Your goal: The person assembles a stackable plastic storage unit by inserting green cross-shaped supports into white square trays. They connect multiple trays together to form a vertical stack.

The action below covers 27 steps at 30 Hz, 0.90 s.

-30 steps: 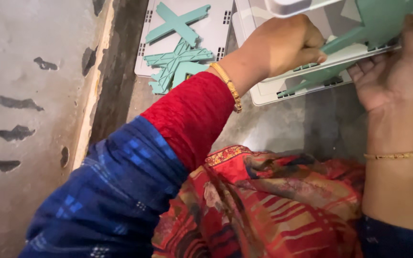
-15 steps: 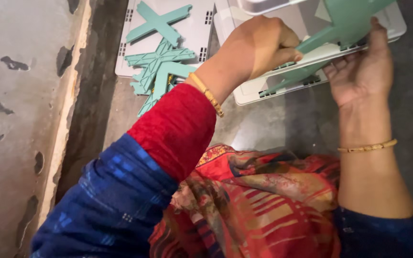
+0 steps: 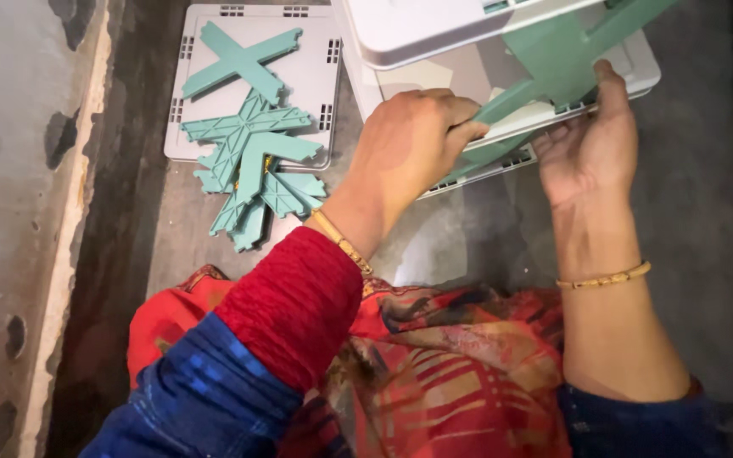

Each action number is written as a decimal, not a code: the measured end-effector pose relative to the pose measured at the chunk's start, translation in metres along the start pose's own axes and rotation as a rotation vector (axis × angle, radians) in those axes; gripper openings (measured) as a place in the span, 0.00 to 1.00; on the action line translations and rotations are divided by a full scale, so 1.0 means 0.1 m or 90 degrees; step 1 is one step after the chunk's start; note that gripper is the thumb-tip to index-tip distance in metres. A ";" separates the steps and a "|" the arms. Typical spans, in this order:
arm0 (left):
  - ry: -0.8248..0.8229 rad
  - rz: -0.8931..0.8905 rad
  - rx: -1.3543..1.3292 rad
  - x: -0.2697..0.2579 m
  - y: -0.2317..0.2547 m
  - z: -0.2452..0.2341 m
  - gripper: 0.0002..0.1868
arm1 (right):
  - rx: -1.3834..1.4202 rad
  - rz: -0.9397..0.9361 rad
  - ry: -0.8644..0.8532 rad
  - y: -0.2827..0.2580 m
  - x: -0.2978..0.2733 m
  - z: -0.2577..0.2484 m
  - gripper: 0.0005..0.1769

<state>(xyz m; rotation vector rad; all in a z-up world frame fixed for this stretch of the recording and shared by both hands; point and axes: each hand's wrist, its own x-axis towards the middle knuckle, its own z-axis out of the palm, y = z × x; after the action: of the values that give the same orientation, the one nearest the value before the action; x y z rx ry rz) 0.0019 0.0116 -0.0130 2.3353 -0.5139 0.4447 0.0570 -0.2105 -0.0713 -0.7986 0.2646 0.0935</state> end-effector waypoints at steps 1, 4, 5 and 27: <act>0.002 0.000 -0.003 0.00 -0.02 0.00 0.08 | -0.008 -0.008 0.005 0.00 0.01 0.00 0.24; -0.019 -0.006 -0.011 -0.01 -0.07 0.03 0.08 | -0.024 -0.025 0.016 0.05 0.02 -0.02 0.25; -0.015 -0.015 -0.008 -0.03 -0.06 0.03 0.09 | -0.025 -0.031 0.016 0.07 0.00 -0.02 0.26; 0.501 -0.452 -0.535 -0.84 0.08 0.60 0.26 | -1.070 -0.772 -0.319 -0.22 -1.16 0.85 0.13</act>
<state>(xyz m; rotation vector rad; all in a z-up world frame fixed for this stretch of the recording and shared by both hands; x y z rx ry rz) -0.0640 -0.0153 -0.0877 1.2445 0.4400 0.5913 -0.0342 -0.1626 0.0324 -2.4054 -0.9654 -0.7277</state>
